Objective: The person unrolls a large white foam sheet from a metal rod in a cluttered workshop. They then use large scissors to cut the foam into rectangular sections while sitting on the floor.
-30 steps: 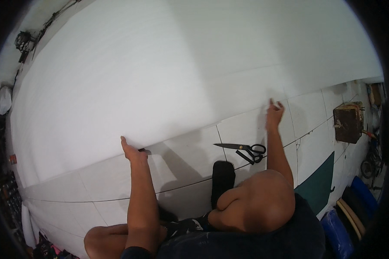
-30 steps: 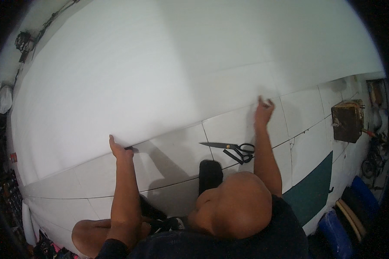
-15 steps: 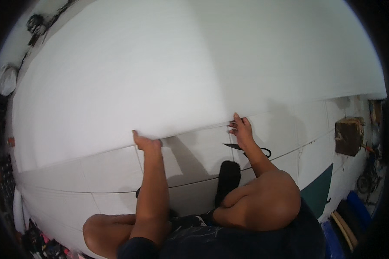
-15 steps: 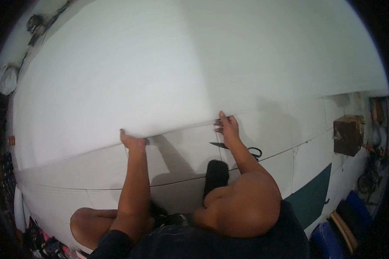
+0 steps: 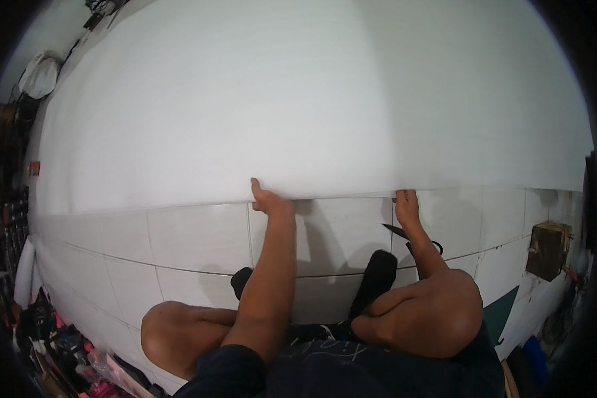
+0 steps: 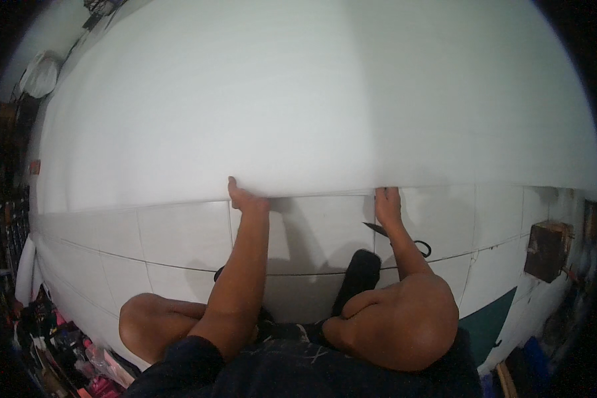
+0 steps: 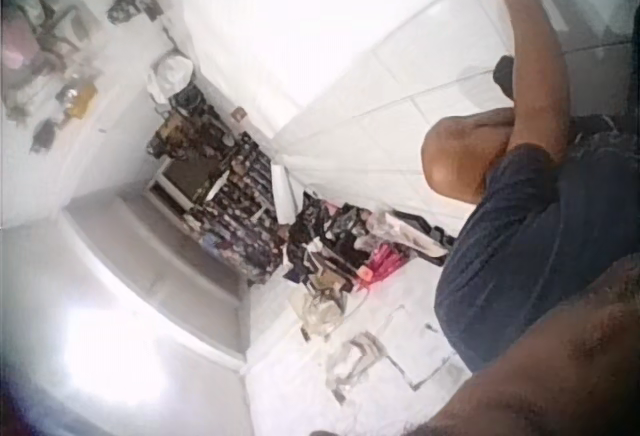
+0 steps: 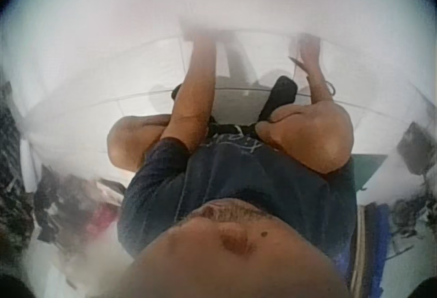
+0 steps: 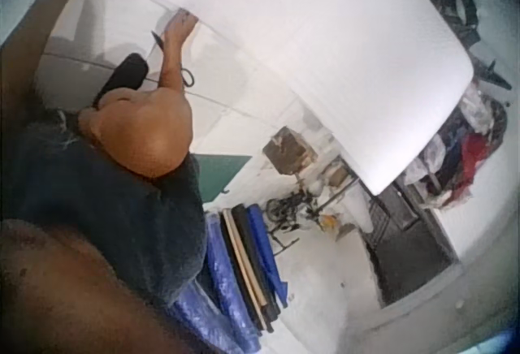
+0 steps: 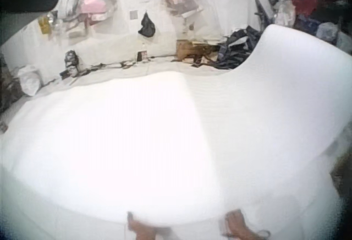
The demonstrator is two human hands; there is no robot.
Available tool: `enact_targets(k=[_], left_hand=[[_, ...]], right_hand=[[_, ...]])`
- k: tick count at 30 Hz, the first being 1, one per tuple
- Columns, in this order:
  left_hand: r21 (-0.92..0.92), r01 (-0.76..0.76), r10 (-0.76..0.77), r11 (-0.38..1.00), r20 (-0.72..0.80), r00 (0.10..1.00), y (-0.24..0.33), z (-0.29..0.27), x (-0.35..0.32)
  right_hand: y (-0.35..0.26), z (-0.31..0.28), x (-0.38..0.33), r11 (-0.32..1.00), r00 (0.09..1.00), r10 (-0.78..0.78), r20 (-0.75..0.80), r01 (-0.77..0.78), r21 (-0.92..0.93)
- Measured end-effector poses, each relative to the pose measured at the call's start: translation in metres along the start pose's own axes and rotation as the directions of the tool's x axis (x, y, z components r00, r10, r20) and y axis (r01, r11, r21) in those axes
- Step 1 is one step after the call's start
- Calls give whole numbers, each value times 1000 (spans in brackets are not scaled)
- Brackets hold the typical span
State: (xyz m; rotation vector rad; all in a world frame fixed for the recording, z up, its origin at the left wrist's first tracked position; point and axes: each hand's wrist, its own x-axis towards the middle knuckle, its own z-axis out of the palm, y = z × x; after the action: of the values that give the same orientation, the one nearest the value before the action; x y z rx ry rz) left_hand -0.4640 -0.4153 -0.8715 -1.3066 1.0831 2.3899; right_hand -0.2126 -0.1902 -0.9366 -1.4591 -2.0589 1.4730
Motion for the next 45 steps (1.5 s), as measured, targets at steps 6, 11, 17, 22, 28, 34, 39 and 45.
enact_targets(k=[6, 11, 17, 22, 28, 34, 39, 45], left_hand=[[6, -58, 59, 998, -56, 997, 5, -8, 19], [-25, -62, 60, 998, -75, 995, 9, 4, 0], [-44, -78, 75, 996, -71, 995, 8, -10, 14], [-44, -100, 98, 994, -44, 994, 0, -3, 9], [29, -135, 137, 990, -109, 985, -2, -7, 10], [11, -106, 106, 994, -118, 987, 0, -1, 3], [281, -198, 243, 939, -136, 960, -3, -13, 11], [438, -256, 336, 862, -113, 935, -2, -23, 19]], right_hand=[[11, 7, 24, 872, 961, -218, 169, 269, -408], [-9, 3, 9, 879, 939, -332, 92, 343, -331], [-18, 9, -2, 956, 973, -218, 71, 228, -183], [-18, -3, -12, 980, 980, -197, -12, 197, -37], [-29, -25, -12, 832, 978, 207, -19, -166, 529], [-33, -23, -9, 860, 930, 361, -73, -301, 412], [-40, -34, -17, 867, 913, 396, 93, -406, 289], [-78, -22, -42, 843, 918, -395, -16, 356, -402]])
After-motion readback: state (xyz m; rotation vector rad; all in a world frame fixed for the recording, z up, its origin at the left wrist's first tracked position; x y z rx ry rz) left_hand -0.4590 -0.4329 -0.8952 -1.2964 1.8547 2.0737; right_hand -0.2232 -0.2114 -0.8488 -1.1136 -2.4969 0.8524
